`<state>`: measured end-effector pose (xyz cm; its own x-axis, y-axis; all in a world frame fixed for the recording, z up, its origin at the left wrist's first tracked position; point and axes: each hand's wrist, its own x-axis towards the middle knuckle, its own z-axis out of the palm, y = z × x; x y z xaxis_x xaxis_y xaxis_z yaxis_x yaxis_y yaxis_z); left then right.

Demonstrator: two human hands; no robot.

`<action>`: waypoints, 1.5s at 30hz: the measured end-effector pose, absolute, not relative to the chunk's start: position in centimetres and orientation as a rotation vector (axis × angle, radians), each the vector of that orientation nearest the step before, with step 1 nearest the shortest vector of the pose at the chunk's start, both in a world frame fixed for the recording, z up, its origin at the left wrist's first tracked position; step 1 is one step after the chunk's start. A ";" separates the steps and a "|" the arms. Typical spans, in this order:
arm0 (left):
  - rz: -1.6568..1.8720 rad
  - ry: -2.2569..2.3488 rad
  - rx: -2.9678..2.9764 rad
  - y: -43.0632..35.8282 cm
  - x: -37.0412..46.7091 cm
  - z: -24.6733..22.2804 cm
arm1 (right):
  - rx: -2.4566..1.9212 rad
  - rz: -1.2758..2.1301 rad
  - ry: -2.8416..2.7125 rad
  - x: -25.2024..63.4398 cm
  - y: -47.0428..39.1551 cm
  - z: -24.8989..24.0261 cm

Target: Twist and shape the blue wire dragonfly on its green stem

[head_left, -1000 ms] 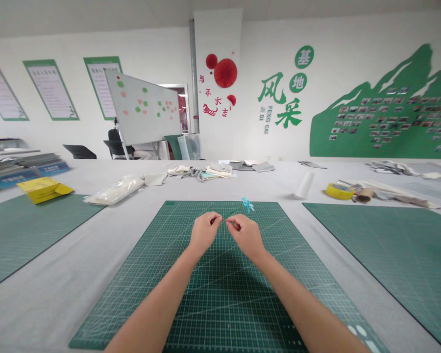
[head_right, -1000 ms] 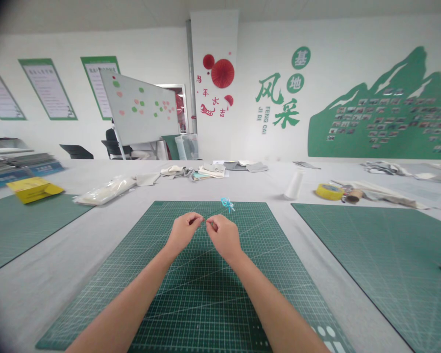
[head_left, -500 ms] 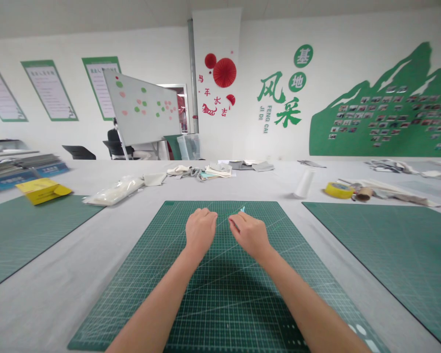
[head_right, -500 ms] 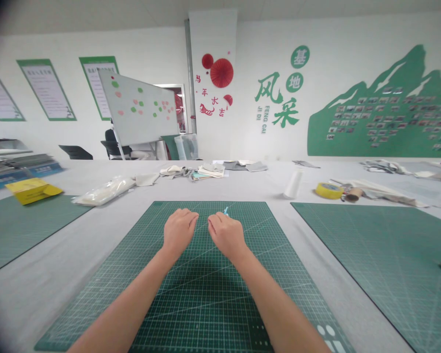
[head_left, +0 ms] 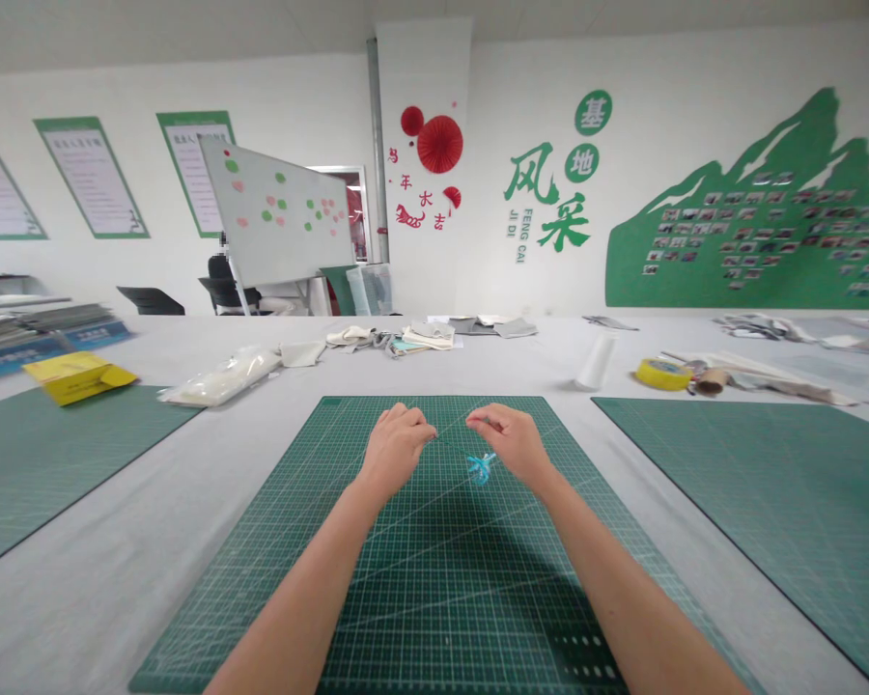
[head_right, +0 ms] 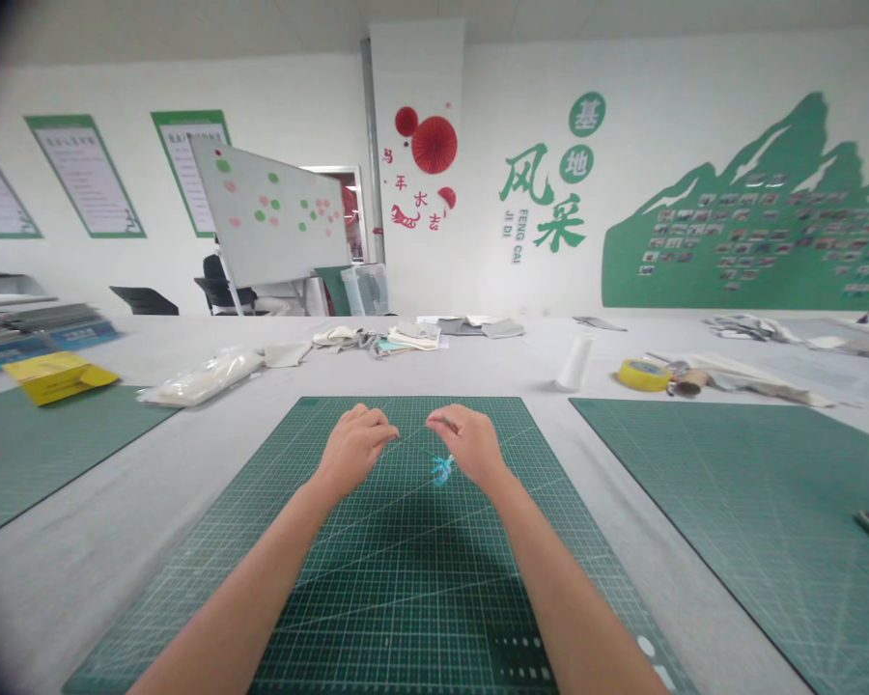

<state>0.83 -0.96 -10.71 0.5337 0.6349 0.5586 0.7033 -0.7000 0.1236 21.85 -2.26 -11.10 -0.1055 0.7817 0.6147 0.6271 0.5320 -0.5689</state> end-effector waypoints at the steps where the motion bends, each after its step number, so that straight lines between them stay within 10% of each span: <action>1: -0.897 -1.133 -2.703 -0.9 0.8 -10.7 | -1.162 0.249 -1.789 22.0 -2.1 -11.1; 20: -1.415 -1.169 -3.195 -1.2 1.2 -10.0 | -1.109 1.150 -1.353 22.4 0.3 -14.2; 45: -1.626 -1.600 -2.514 0.3 0.7 -12.1 | -1.142 0.513 -1.881 16.3 -4.0 -13.2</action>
<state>0.69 0.27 -12.05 0.1115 0.8068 0.5802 0.5671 -0.5311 0.6295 16.33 -3.97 -13.22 -0.2176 0.8635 0.4550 0.5129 0.4977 -0.6994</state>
